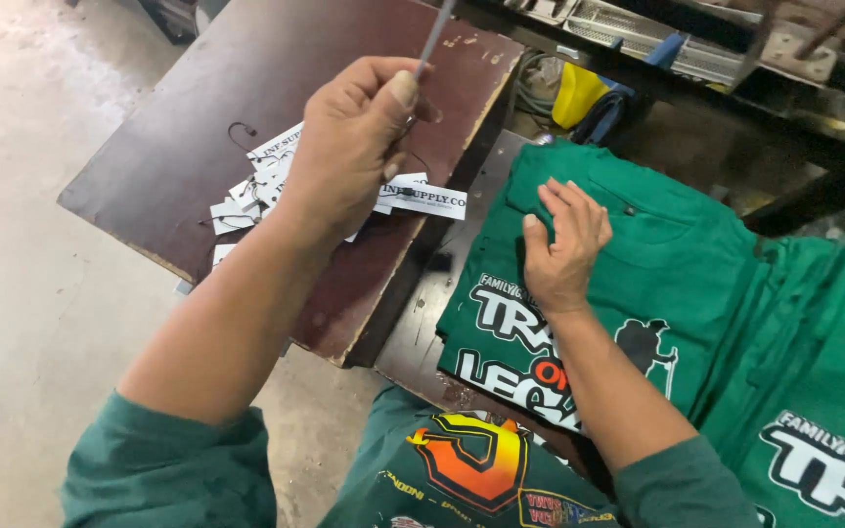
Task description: The person attaches white tags to a stack of green t-shirts by threading a black string through the collar and tying it. They then fold the t-shirts and place them on a pile.
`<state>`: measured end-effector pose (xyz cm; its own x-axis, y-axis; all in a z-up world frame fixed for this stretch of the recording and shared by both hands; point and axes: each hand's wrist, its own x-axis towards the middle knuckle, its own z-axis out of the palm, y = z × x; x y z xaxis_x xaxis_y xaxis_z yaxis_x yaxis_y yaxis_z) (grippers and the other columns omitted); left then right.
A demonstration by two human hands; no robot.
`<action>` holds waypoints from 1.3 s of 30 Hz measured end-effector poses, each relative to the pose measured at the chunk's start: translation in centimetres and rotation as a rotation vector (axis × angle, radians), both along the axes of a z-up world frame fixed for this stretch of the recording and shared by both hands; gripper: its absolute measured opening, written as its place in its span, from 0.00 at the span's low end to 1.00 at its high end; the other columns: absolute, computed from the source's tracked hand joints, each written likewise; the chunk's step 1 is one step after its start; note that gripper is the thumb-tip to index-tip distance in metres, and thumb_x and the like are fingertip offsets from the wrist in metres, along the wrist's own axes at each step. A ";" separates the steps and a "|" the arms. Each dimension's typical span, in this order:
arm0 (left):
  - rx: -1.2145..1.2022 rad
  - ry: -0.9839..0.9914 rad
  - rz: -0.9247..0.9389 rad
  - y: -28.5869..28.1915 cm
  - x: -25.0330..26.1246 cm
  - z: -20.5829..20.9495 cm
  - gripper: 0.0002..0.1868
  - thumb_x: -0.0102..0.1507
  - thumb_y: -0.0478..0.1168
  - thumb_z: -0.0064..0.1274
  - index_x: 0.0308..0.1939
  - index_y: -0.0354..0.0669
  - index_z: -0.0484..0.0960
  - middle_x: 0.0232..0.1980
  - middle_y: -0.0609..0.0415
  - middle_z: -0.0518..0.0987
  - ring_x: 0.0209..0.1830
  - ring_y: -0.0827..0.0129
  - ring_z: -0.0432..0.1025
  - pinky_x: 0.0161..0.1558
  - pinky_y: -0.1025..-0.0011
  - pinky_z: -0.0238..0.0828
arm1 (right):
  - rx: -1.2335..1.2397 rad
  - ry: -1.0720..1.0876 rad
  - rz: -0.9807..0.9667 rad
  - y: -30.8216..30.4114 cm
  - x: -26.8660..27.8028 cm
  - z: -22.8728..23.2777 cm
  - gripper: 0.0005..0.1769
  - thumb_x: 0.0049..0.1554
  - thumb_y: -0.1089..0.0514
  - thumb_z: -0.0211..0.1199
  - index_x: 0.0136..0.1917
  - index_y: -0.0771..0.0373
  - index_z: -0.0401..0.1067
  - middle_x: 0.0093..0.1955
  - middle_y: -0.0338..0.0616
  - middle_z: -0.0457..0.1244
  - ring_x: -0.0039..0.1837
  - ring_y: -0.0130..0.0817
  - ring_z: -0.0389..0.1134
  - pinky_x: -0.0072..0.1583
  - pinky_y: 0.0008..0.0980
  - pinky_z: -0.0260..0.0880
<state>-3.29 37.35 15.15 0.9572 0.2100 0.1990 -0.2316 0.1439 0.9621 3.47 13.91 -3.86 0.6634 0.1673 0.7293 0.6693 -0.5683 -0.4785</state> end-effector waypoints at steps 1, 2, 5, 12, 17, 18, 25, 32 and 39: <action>0.002 -0.004 -0.016 -1.6 0.1 0.3 0.12 0.70 0.44 0.49 0.52 0.41 0.77 0.37 0.47 0.79 0.19 0.82 0.58 0.20 0.86 0.60 | 0.002 -0.004 -0.016 0.0 -0.9 1.4 0.20 0.65 0.49 0.55 0.62 0.61 0.76 0.65 0.44 0.67 0.72 0.47 0.63 0.73 0.56 0.48; 0.001 -0.022 -0.034 -3.1 0.3 0.6 0.12 0.70 0.44 0.50 0.51 0.40 0.77 0.36 0.49 0.80 0.19 0.82 0.58 0.20 0.85 0.55 | 0.106 0.063 0.186 -0.1 -1.6 2.7 0.21 0.67 0.49 0.54 0.66 0.64 0.72 0.67 0.49 0.65 0.72 0.48 0.64 0.73 0.51 0.57; 0.004 0.001 -0.063 -7.8 0.7 0.9 0.12 0.69 0.44 0.50 0.50 0.40 0.77 0.35 0.52 0.81 0.17 0.79 0.59 0.18 0.82 0.55 | 0.409 0.395 0.610 -0.1 -4.1 5.0 0.34 0.66 0.39 0.54 0.73 0.66 0.61 0.70 0.54 0.62 0.69 0.48 0.67 0.67 0.42 0.69; -0.130 0.194 0.052 -17.3 1.7 -1.9 0.15 0.67 0.49 0.47 0.45 0.41 0.78 0.38 0.54 0.81 0.17 0.80 0.61 0.21 0.81 0.58 | 0.987 1.010 0.496 -5.4 -7.7 1.3 0.08 0.63 0.60 0.59 0.47 0.69 0.72 0.32 0.51 0.62 0.33 0.32 0.61 0.33 0.22 0.58; -0.370 0.296 -0.010 -19.7 2.8 -11.7 0.20 0.69 0.46 0.49 0.53 0.30 0.74 0.40 0.41 0.82 0.23 0.68 0.75 0.23 0.77 0.74 | 0.905 0.906 0.259 -11.7 -8.5 -2.7 0.09 0.63 0.66 0.55 0.50 0.74 0.75 0.29 0.50 0.61 0.26 0.29 0.61 0.29 0.24 0.60; -0.473 0.357 -0.025 -19.8 3.1 -13.4 0.21 0.69 0.48 0.49 0.54 0.31 0.73 0.42 0.39 0.83 0.30 0.60 0.82 0.28 0.74 0.82 | 0.925 0.973 0.211 -12.7 -8.4 -3.3 0.09 0.62 0.66 0.55 0.49 0.72 0.75 0.28 0.47 0.61 0.25 0.26 0.59 0.30 0.22 0.58; -0.510 0.510 -0.125 -18.2 4.0 -18.0 0.21 0.70 0.54 0.46 0.55 0.40 0.72 0.48 0.41 0.84 0.46 0.55 0.83 0.47 0.63 0.82 | 0.656 0.927 -0.010 -15.8 -9.2 -0.4 0.08 0.62 0.64 0.60 0.49 0.67 0.80 0.31 0.48 0.64 0.29 0.25 0.64 0.31 0.22 0.64; -0.222 0.509 -0.046 -16.7 2.5 -17.7 0.17 0.68 0.51 0.51 0.51 0.42 0.75 0.40 0.45 0.84 0.31 0.61 0.83 0.25 0.76 0.79 | 0.628 0.878 -0.066 -15.6 -9.5 0.8 0.09 0.62 0.67 0.59 0.55 0.69 0.76 0.36 0.53 0.67 0.32 0.28 0.68 0.35 0.25 0.73; 0.943 0.008 0.311 -18.7 -3.1 -15.7 0.52 0.58 0.47 0.72 0.78 0.37 0.58 0.80 0.34 0.47 0.80 0.30 0.39 0.68 0.29 0.48 | 0.484 0.861 -0.069 -15.1 -8.3 3.5 0.08 0.60 0.67 0.59 0.51 0.65 0.78 0.39 0.52 0.70 0.34 0.28 0.71 0.38 0.25 0.77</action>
